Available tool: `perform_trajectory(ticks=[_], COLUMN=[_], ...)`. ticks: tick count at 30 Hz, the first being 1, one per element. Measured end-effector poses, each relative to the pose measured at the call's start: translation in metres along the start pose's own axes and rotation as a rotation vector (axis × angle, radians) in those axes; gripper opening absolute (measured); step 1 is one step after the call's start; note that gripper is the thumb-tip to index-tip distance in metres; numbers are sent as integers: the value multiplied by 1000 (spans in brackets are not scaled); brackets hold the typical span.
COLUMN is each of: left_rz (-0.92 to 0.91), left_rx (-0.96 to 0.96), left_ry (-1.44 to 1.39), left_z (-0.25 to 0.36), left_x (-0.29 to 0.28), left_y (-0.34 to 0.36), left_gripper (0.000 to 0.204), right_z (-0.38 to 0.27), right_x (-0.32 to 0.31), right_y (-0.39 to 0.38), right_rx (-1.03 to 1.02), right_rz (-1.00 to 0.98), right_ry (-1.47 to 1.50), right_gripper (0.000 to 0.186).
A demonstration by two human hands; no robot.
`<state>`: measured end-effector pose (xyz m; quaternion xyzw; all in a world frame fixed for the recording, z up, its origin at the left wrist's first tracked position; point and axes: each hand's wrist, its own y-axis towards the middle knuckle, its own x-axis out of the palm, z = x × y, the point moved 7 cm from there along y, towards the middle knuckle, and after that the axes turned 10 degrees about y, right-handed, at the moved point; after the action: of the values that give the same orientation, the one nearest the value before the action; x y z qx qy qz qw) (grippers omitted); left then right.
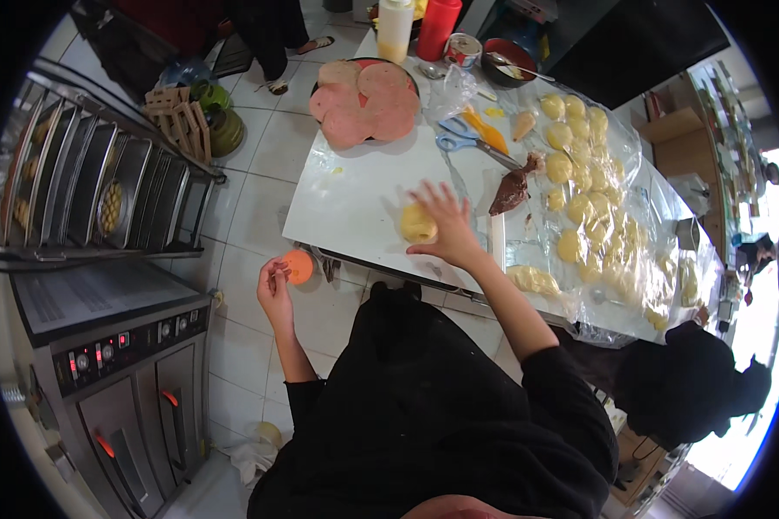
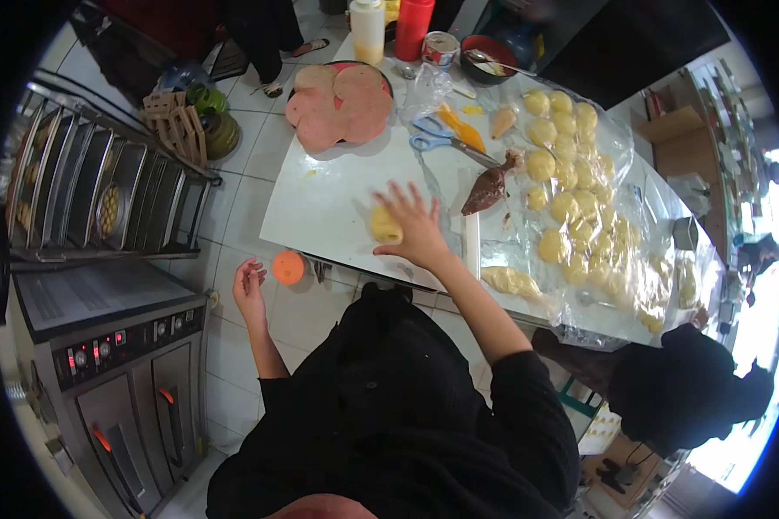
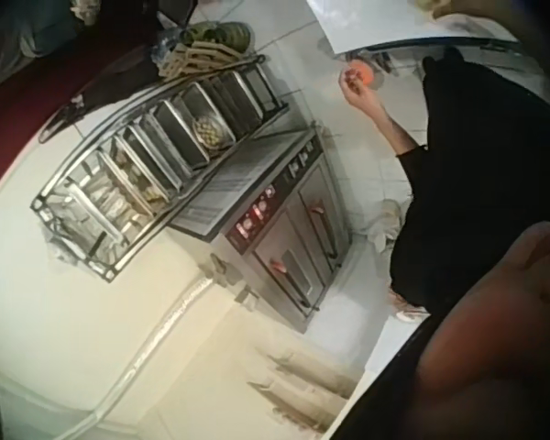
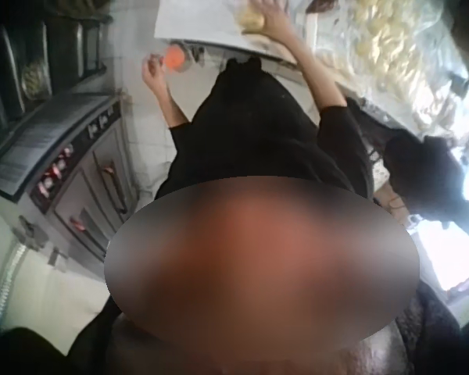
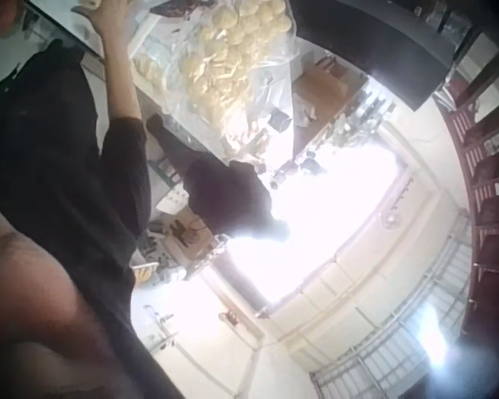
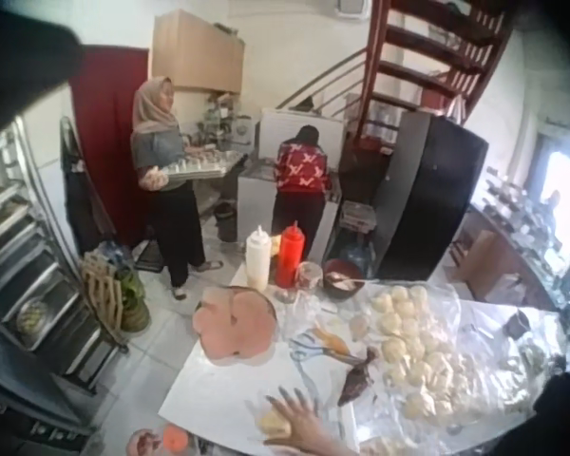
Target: The person flattens pieces of dough, applies chocolate filling from a piping bag, rolls the dough into cylinders, and places them onto a metal baking tray.
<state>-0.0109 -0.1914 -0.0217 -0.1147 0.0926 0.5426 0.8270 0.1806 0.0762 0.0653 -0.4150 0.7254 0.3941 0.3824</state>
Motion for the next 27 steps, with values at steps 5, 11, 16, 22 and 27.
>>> perform_trajectory(ticks=[5, 11, 16, 22, 27], left_rz=[-260, -574, -675, -592, -512], left_rx=[113, 662, 711, 678, 702], left_ry=[156, 403, 733, 770, 808], left_z=[42, 130, 116, 124, 161], left_x=[48, 191, 244, 243, 233], left_y=[-1, -30, -43, -38, -38], left_gripper=[32, 53, 62, 69, 69], right_z=[88, 133, 143, 148, 95], right_x=[-45, 0, -11, -11, -24], right_y=[-93, -119, -135, -162, -141], right_rx=[754, 894, 1084, 966, 685], right_rz=[384, 23, 243, 151, -138], right_ry=[155, 180, 1468, 1371, 1092], right_gripper=[61, 35, 17, 18, 28])
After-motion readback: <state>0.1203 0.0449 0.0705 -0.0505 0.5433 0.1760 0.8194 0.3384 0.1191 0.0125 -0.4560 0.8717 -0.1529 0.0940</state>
